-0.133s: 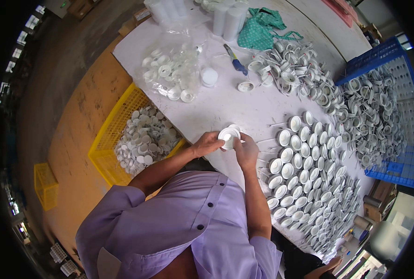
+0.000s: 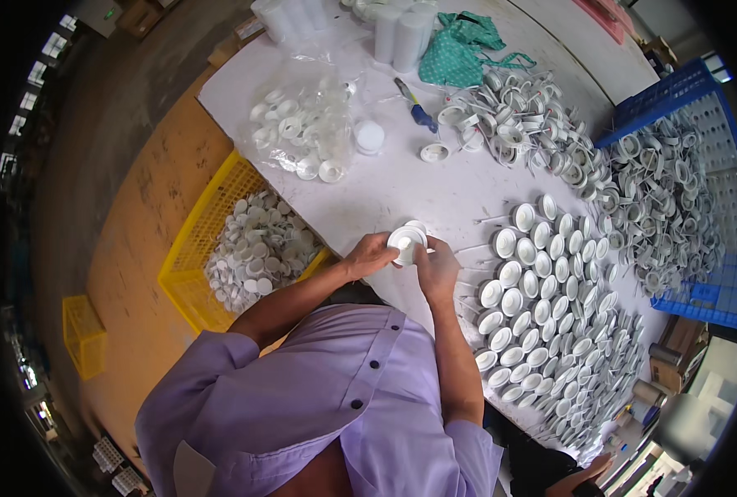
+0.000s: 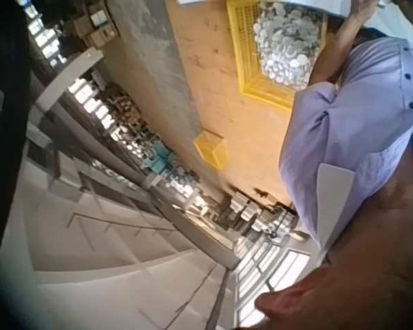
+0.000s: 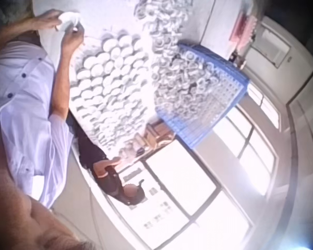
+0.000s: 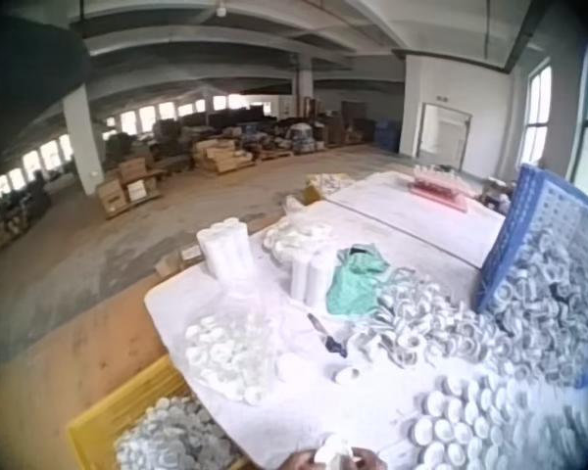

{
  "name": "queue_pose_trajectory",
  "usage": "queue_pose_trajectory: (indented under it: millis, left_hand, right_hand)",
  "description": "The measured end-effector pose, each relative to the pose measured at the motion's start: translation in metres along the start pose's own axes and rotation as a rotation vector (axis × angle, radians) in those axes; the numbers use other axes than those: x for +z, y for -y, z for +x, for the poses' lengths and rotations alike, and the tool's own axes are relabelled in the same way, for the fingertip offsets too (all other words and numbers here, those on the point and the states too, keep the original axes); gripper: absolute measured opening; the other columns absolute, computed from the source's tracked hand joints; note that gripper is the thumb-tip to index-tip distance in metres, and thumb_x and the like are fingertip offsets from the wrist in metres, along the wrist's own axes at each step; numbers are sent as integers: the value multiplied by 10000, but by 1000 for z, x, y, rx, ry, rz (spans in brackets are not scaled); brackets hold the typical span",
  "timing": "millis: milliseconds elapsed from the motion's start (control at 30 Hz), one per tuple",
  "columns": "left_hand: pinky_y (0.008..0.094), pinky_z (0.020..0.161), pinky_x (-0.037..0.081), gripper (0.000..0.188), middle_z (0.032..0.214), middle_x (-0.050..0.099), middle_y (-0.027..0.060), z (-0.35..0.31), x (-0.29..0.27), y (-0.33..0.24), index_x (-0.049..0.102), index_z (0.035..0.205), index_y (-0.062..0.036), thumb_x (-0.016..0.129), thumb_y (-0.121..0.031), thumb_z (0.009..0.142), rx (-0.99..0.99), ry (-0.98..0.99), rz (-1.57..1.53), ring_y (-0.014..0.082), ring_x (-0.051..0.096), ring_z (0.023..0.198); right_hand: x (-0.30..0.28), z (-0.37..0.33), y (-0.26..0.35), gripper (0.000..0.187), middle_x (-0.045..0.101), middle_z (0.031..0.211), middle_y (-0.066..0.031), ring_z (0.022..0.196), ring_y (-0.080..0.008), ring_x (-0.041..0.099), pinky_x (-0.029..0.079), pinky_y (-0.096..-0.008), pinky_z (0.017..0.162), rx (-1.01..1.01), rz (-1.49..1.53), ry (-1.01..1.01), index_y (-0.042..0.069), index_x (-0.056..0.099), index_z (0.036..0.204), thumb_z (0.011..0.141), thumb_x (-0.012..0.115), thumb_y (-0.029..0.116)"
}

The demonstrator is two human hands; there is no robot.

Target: The person assembles small plastic components by hand on a production table.

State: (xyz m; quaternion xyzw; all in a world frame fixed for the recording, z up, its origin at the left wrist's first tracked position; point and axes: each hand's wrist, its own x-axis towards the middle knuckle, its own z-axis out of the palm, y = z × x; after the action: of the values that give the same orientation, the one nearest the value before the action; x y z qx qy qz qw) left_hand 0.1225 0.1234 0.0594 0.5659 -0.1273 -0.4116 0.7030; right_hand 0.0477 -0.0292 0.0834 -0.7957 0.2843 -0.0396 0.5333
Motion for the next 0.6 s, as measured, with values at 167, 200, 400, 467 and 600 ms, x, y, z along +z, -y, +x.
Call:
queue_pose_trajectory:
  millis: [167,200,400,467,600]
  left_hand:
    - [253,633,511,290,925,621,76,3,7,-4,580,1085,40,502,-94,840,-37,-49,32,123,607,810]
    - [246,618,501,295,898,624,79,2,8,-7,580,1083,44,505,-94,834,-49,-48,43,120,603,769]
    - [232,525,457,276,798,617,75,11,10,-9,592,1035,54,520,-94,812,-157,28,92,104,579,645]
    - [238,514,467,275,809,620,84,12,9,-8,592,1016,62,520,-101,806,-222,84,100,117,612,673]
    - [228,457,348,192,671,547,14,15,13,-8,616,952,22,536,-96,823,-273,66,159,61,456,528]
  right_hand:
    - [2,3,-16,253,645,684,-83,594,-95,588,465,-229,554,-110,-33,-87,-39,636,987,825,633,155]
    - [2,2,-13,253,645,684,-83,594,-95,588,465,-229,554,-109,-31,-87,-39,636,987,825,633,155]
    - [-8,-1,-32,247,646,690,-83,591,-90,574,462,-238,537,-146,-36,-108,-31,637,988,825,640,155]
    - [-10,-4,-28,282,647,729,-88,606,-111,585,472,-246,546,-101,-5,-65,-28,628,1027,810,658,150]
    - [-28,-11,-13,530,596,1032,-160,849,-212,614,523,-307,691,-242,-54,-77,-16,549,1169,715,756,162]
